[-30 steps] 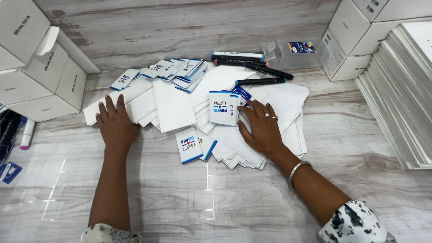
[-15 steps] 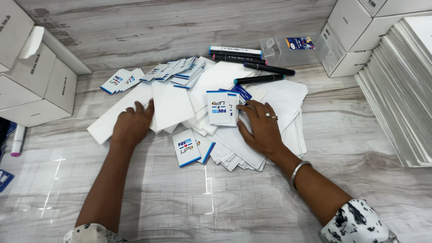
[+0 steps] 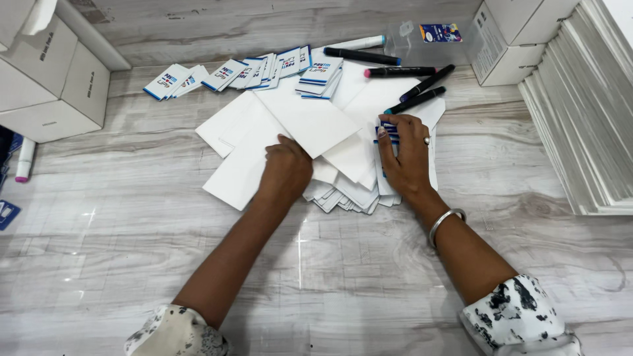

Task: The person sits on the floor and repeatedly picks up small stacks of white rectangular papers, aligns them, and places them onto a larger stack to the right. The person handles the papers by hand throughout the process.

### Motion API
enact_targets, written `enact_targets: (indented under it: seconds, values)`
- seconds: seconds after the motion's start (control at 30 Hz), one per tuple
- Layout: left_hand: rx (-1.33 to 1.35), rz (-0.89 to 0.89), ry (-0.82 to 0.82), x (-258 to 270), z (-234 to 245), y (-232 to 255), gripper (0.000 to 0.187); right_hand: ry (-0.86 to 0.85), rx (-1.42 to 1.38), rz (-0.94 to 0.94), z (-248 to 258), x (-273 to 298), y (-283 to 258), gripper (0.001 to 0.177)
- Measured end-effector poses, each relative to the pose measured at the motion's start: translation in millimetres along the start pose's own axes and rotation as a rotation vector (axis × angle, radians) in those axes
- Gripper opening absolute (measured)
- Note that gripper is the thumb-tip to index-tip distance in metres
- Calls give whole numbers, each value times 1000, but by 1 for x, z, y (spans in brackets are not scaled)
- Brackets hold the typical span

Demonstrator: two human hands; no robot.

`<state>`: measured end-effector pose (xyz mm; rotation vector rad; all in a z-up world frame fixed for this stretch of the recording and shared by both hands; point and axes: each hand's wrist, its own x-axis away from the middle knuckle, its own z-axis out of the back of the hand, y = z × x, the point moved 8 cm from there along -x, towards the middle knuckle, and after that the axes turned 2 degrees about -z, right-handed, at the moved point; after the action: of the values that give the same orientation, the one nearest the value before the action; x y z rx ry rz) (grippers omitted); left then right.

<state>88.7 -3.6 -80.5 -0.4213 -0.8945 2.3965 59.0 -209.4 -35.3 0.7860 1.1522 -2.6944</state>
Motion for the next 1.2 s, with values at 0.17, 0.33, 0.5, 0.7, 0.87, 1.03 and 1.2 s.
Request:
enact_targets:
  seconds: [0.17,0.33,0.5,0.7,0.87,1.03,1.2]
  values:
    - [-8,-80,-66,5,62,18,61,52,98,-36,10,4,14,31]
    - [697,-63,-407,15,50,-19,58,47,136,-30,8,-1,22,29]
    - [707,325,93,3,-28,-154,53,48,104,-52,8,-4,24,24]
    - [980,851,124,31,-215,-252,68,150,161,-126,21,-7,29,26]
    - [834,990,74,9,-278,-262,81,81,179,-224,12,-11,40,23]
    - [779,840,-66,-36,-261,-240,74,77,147,-223,7,-12,49,19]
    - [1063,753,3,-53,-216,-213,55,59,54,-123,5,-12,47,15]
